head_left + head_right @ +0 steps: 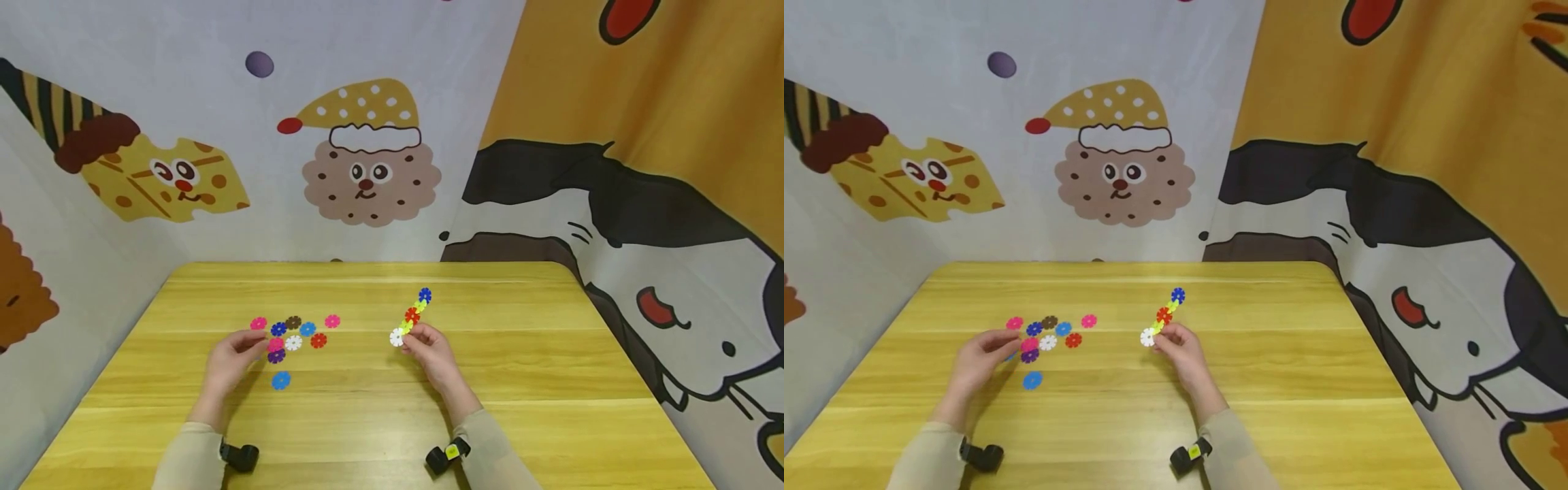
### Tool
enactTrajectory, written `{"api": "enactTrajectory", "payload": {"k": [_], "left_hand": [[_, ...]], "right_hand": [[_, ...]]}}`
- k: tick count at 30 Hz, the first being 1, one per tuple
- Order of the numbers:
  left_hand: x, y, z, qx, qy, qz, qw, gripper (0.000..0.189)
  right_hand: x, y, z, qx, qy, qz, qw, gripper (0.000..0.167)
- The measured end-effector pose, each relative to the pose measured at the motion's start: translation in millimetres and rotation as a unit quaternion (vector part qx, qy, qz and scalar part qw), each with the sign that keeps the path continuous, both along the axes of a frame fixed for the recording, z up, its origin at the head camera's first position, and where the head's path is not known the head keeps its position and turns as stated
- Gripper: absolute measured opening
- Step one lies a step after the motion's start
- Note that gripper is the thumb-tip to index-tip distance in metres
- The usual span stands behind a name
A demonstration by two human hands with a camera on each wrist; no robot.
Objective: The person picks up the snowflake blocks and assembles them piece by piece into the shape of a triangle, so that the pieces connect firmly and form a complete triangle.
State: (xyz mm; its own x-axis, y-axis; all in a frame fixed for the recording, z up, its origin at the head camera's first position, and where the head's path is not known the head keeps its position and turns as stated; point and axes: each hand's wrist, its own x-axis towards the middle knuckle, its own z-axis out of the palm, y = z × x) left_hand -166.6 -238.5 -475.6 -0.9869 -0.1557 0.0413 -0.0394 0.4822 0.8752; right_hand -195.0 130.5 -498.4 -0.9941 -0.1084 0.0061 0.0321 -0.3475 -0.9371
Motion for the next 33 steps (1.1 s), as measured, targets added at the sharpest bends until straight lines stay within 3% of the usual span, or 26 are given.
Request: {"api": "enactTrajectory", "payload": {"k": [7,15,23,33], "left_hand": [[6.8,-26.4,-2.1,-0.021,-0.018,0.016,0.9995,0.041],[10.5,-35.0,-8.0,-0.037,-0.058,-0.042,0.9967,0.050],[8.1,-37.0,-16.2,-0.086,-0.028,-0.075,0.9930,0.046],[3.5,-37.7,-16.8,-0.136,-0.017,-0.071,0.9881,0.033]], "right_hand": [[0.7,1,0.2,0.005,0.006,0.009,0.9999,0.018],[0.7,2,-0.2,-0.003,0.005,0.008,0.9999,0.018],[2.6,0,1.0,-0.010,-0.006,0.004,0.9999,0.020],[1.8,1,1.2,-0.004,0.000,0.014,0.9999,0.018]]}}
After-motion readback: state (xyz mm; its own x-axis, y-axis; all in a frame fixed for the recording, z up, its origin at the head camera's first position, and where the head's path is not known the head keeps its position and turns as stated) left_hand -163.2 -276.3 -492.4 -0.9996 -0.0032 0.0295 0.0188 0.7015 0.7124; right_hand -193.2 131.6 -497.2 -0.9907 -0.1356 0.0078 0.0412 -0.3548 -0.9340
